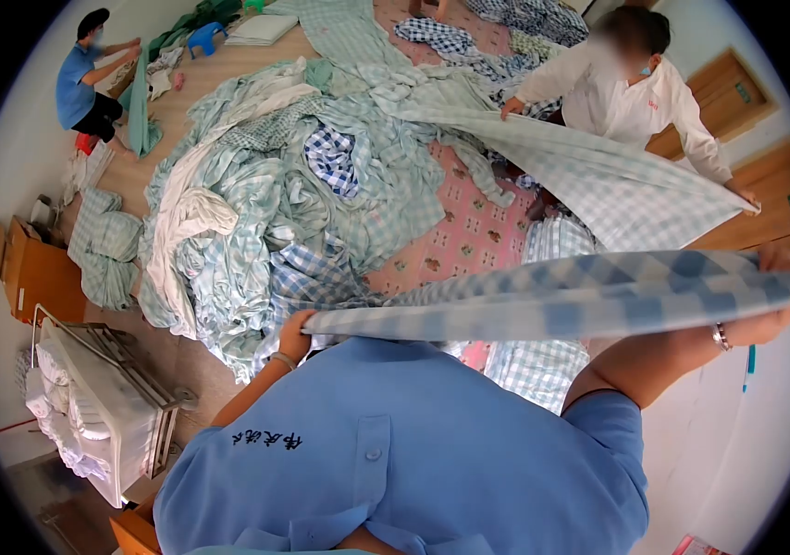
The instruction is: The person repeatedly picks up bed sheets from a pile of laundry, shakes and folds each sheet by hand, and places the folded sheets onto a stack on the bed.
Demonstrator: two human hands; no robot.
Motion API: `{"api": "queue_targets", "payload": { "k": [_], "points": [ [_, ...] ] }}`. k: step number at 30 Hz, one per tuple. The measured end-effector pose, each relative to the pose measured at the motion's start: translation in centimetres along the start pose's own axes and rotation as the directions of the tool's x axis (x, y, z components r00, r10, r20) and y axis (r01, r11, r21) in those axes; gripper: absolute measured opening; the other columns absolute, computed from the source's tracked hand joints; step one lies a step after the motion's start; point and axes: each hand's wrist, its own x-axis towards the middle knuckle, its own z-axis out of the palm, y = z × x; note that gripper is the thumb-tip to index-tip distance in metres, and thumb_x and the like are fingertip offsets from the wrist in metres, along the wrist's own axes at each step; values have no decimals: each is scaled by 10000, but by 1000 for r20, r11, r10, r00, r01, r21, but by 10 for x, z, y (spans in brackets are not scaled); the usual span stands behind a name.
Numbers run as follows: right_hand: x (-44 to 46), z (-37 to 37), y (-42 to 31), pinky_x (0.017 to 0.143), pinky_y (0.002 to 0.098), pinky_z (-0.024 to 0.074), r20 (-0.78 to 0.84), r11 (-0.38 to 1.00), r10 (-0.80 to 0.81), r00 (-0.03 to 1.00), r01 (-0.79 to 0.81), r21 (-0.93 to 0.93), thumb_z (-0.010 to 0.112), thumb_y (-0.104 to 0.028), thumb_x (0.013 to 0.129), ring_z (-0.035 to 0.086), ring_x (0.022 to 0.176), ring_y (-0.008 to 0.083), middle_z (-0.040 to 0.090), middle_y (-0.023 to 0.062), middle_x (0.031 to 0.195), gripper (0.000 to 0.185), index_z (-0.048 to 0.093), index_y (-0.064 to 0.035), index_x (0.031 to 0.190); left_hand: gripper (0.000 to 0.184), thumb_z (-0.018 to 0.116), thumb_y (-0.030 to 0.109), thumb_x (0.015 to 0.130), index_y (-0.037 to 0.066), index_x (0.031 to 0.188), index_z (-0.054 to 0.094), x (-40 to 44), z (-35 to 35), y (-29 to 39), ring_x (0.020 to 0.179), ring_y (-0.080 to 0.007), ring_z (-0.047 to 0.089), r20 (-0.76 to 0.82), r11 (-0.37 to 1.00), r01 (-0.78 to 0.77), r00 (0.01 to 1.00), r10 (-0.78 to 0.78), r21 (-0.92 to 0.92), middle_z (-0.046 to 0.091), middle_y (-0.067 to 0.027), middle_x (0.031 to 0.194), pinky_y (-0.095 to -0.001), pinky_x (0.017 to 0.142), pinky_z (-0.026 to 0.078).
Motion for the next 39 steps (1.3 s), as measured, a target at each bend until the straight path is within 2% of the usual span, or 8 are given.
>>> {"api": "queue_targets", "payload": {
  "k": [4, 6, 8, 22, 26, 32, 36, 39],
  "points": [
    [-38, 93, 0, 617, 220, 410, -534, 841, 343, 773, -505, -192, 446, -202, 844, 487, 695, 121, 502, 43, 757, 207, 512, -21, 921, 240, 425, 30, 725, 26, 933, 544, 23, -12, -15, 764, -258, 580, -233, 959, 141, 952, -200, -248, 592, -128, 797, -308, 687, 442],
    [-115, 93, 40, 673, 238, 426, -72, 605, 768, 636, -758, -244, 482, -238, 821, 497, 750, 107, 538, 49, 875, 277, 535, -35, 1000, 237, 441, 38, 686, 8, 888, 561, 52, -13, 14, 709, -250, 577, -146, 976, -76, 988, 47, -204, 588, -111, 759, -287, 666, 442],
    [-186, 154, 56, 729, 284, 429, 445, 334, 893, 67, -763, -554, 566, -202, 788, 508, 844, 135, 545, 44, 942, 350, 506, -52, 1098, 232, 466, 36, 653, 3, 858, 571, 73, -16, 94, 699, -229, 579, 107, 941, -91, 985, 132, -326, 587, -112, 740, -280, 664, 444],
    [-225, 238, 22, 536, 197, 382, 797, 567, 565, 212, -802, -189, 491, -10, 793, 460, 607, 37, 542, -10, 719, 136, 549, -14, 917, 197, 534, 2, 615, 47, 806, 558, 56, -2, 64, 820, -319, 536, -29, 996, -90, 996, 89, -27, 558, -122, 850, -339, 694, 435],
    [-189, 193, 16, 626, 209, 426, 490, 360, 817, 304, -933, -21, 524, -42, 793, 523, 693, 68, 582, 7, 783, 177, 558, 10, 959, 194, 535, -4, 599, 48, 785, 561, 27, -4, 3, 794, -317, 534, -276, 999, 31, 961, -32, -10, 557, -130, 817, -338, 688, 430],
    [-113, 138, 23, 711, 228, 431, -111, 808, 584, 804, -562, 175, 505, -8, 793, 526, 787, 83, 568, 65, 915, 302, 482, 8, 1093, 122, 514, 3, 673, 25, 788, 547, 29, -24, -14, 712, -251, 522, -576, 982, 153, 815, -60, 114, 547, -113, 748, -318, 680, 416],
    [-112, 132, 50, 657, 213, 421, -130, 742, 535, 835, -538, -400, 471, -35, 824, 527, 754, 91, 566, 55, 862, 302, 454, -3, 1124, 171, 494, -6, 693, 22, 858, 526, 59, -30, 11, 713, -205, 523, -445, 965, 28, 883, -146, -261, 545, -103, 772, -270, 673, 416],
    [-170, 156, 59, 582, 208, 413, 367, 535, 844, 391, -566, -628, 495, -50, 807, 520, 707, 94, 560, 42, 818, 442, 369, -51, 1231, 217, 514, 25, 685, 47, 901, 535, 85, -51, 93, 704, -253, 564, -61, 980, -29, 998, 18, -198, 571, -124, 772, -299, 650, 448]
  ]
}}
